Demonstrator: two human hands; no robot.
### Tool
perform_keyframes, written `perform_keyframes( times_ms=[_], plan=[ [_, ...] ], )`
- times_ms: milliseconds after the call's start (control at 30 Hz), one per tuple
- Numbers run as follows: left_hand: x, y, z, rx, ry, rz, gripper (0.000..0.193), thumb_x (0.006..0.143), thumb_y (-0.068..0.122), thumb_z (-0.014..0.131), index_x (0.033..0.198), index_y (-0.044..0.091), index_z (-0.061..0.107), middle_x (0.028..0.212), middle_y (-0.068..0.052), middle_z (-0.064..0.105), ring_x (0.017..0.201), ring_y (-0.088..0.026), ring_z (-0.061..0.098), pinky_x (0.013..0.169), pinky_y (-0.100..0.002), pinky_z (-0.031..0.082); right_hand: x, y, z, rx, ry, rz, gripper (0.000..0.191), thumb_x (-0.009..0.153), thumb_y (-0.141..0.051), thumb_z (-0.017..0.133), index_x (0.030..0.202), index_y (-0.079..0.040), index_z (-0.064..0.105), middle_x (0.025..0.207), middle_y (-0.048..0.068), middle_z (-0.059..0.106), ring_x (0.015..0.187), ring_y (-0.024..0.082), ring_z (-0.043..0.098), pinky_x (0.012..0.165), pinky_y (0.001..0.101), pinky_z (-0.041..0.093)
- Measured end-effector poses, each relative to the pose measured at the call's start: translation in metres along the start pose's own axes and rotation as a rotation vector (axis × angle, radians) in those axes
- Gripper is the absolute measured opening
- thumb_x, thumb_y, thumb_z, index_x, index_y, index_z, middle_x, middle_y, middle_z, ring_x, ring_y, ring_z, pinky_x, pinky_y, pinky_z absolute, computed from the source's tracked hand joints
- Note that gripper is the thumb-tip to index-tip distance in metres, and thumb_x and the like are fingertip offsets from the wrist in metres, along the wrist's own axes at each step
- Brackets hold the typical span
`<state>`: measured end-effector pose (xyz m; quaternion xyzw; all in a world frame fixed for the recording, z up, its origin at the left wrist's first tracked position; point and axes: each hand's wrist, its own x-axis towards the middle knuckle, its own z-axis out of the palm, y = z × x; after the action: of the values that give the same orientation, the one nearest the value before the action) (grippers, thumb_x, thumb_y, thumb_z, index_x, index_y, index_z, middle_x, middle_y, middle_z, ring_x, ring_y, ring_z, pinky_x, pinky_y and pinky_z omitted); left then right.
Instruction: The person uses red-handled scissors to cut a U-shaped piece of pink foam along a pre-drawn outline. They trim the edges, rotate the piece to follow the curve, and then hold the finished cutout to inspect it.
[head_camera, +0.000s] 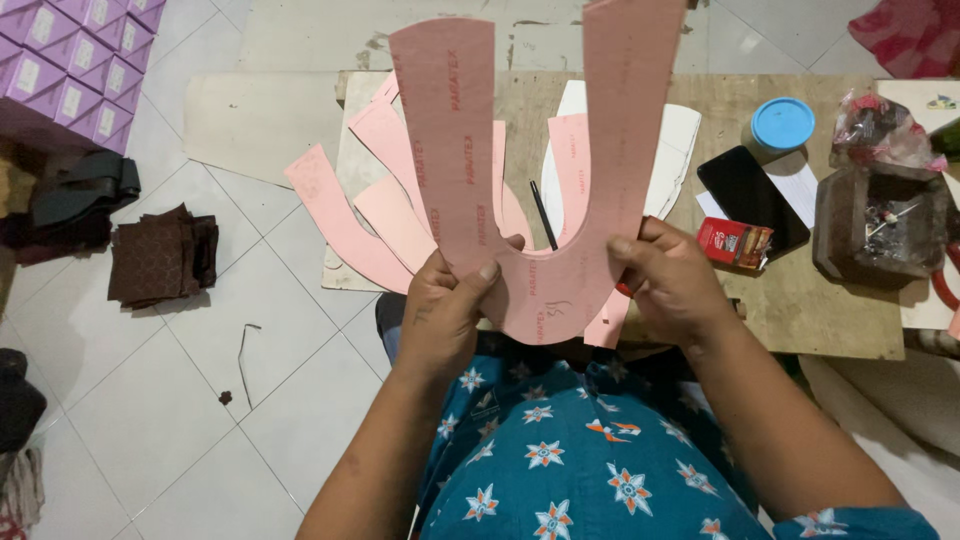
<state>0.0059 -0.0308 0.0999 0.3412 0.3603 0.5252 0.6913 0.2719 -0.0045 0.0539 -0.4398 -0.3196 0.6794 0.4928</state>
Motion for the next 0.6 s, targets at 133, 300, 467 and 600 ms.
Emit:
perform_keyframes(
  times_ms=[133,300,467,600],
  plan=[
    [0.002,0.001,0.002,-0.049,0.035,-0.005,0.037,0.099,0.012,0.06,0.131,-0.005,0.058,0.128,-0.018,0.07,0.11,-0.024,0.071,0.096,-0.039,0.06,0.0,0.011,-0.001,-0.02,-0.026,0.05,0.019,0.096,-0.011,0.065,0.109,0.003,0.069,0.096,0.008,0.072,0.086,0.015,0.068,0.079,0.0314,0.056],
    [0.004,0.001,-0.001,-0.053,0.046,-0.006,0.037,0.1,0.011,0.06,0.132,-0.008,0.057,0.129,-0.022,0.069,0.111,-0.025,0.07,0.097,-0.041,0.059,-0.002,0.01,0.001,-0.162,-0.016,0.029,0.018,0.1,-0.012,0.068,0.107,0.005,0.07,0.09,0.007,0.068,0.079,0.014,0.06,0.074,0.0302,0.051],
    [0.004,0.0,-0.003,-0.047,0.042,-0.004,0.037,0.1,0.013,0.061,0.131,-0.007,0.059,0.127,-0.022,0.07,0.11,-0.025,0.071,0.097,-0.041,0.061,-0.002,0.008,0.005,-0.124,-0.064,-0.021,0.019,0.104,-0.011,0.069,0.11,0.007,0.07,0.093,0.011,0.068,0.081,0.015,0.059,0.075,0.0316,0.05],
    [0.005,0.002,-0.002,-0.022,0.07,-0.024,0.037,0.1,0.015,0.061,0.129,-0.008,0.059,0.123,-0.023,0.071,0.106,-0.025,0.073,0.092,-0.041,0.063,-0.004,0.004,0.011,-0.102,-0.026,0.026,0.021,0.098,-0.013,0.066,0.108,0.005,0.069,0.098,0.014,0.074,0.089,0.019,0.07,0.083,0.0353,0.058]
  ],
)
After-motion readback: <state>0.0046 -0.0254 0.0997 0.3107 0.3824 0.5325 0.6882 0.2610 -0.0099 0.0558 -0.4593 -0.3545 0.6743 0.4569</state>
